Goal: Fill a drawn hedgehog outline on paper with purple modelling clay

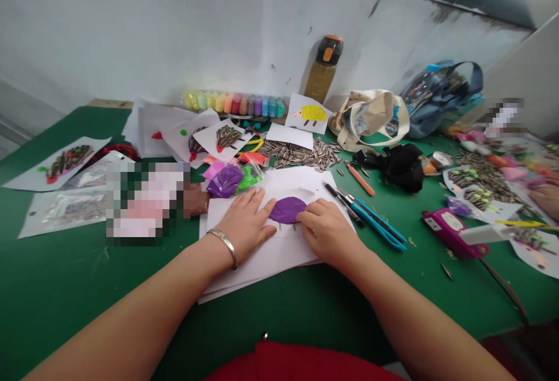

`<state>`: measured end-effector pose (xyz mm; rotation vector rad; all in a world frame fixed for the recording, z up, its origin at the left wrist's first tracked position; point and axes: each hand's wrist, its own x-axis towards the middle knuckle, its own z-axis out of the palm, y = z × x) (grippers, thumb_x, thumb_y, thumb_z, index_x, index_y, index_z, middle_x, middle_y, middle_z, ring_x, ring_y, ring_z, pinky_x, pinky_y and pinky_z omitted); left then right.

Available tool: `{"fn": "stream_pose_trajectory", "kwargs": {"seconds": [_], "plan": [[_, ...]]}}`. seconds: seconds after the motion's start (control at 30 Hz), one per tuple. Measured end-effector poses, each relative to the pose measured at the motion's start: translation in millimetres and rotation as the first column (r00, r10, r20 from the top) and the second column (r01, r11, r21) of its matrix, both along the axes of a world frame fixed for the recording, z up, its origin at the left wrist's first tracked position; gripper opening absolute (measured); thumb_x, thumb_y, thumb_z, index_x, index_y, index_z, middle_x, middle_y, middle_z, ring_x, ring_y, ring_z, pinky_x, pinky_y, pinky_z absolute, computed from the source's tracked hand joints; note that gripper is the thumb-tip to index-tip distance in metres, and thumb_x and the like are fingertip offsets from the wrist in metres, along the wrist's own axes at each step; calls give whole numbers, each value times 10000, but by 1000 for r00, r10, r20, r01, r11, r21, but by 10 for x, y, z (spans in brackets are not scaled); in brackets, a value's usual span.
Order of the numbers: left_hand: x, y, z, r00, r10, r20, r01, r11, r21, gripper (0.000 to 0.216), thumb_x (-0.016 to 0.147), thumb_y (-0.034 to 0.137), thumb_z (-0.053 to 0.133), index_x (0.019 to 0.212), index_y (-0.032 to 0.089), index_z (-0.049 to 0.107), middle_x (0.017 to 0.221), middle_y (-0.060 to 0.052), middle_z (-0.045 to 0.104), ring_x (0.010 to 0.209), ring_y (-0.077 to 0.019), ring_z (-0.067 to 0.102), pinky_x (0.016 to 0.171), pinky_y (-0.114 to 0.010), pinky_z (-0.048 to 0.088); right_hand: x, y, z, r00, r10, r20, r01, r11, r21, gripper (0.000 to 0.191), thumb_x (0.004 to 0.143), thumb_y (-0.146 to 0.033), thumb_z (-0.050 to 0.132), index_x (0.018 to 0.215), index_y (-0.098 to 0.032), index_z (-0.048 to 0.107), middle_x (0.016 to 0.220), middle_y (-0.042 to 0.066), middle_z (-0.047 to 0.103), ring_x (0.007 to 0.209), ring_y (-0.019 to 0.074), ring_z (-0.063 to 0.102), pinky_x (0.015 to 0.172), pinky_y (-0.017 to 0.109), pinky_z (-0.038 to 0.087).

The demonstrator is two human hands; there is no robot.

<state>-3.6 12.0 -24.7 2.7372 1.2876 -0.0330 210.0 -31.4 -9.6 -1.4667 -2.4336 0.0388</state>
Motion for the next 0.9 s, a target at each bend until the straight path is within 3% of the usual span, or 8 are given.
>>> {"fn": "stream_pose_trajectory", "kwargs": {"seconds": [0.9], "plan": [[-15,12,-23,1000,-20,14,20,1000,8,571,924,424,456,1414,133,412,1499,-195,328,1383,-383,255,1108,-502,225,23,22,21,1000,2,-5,-2,1000,-23,213,861,-102,480,815,-161,680,788,75,599,801,198,468,761,316,350]]}}
